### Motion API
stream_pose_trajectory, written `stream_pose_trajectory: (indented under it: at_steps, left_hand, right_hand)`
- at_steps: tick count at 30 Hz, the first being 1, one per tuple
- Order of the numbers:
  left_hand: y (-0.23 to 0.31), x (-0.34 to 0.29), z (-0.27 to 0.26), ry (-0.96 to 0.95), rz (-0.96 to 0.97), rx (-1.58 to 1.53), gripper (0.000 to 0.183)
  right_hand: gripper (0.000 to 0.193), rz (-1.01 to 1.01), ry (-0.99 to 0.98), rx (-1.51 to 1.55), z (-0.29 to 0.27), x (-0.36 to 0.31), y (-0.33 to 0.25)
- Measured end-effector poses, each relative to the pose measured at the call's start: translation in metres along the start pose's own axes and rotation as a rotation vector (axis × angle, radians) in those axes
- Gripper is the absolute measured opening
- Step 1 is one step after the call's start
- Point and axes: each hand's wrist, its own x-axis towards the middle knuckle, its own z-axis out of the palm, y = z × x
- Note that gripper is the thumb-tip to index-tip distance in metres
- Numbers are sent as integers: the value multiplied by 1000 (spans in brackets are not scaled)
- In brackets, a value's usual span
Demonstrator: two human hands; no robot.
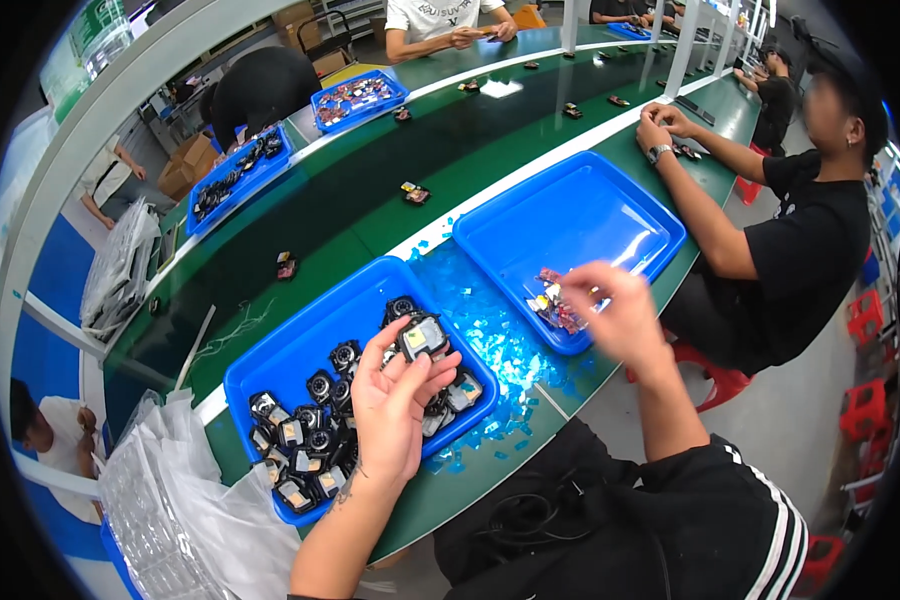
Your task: Assembling small electronic components (possibly camera modules or sensors) into plastic frames on an assembly line.
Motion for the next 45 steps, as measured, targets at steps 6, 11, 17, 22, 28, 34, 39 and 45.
stream_pose_trajectory:
  at_steps: [6,11,17,22,28,34,39,45]
  left_hand:
    - [1,6,-17,-46,-42,-185,35]
    - [-2,10,-16,150,41,-7,20]
    - [11,15,-12,165,9,-156,22]
    - [10,19,-26,161,86,-140,16]
    - [8,15,-26,181,203,-104,14]
    - [11,16,-26,204,186,-164,26]
    - [22,4,-23,229,189,-88,43]
    - [20,9,-11,147,103,0,44]
  right_hand:
    - [16,193,-375,-236,-52,22,66]
    - [17,199,-424,-179,-48,24,70]
    - [19,181,-473,-175,-56,27,63]
    - [27,179,-592,-201,-56,46,58]
    - [15,82,-575,-414,-59,41,80]
    - [14,-9,-569,-419,-62,40,83]
    - [16,71,-509,-328,-60,57,72]
    - [20,-28,-575,-404,-69,46,84]
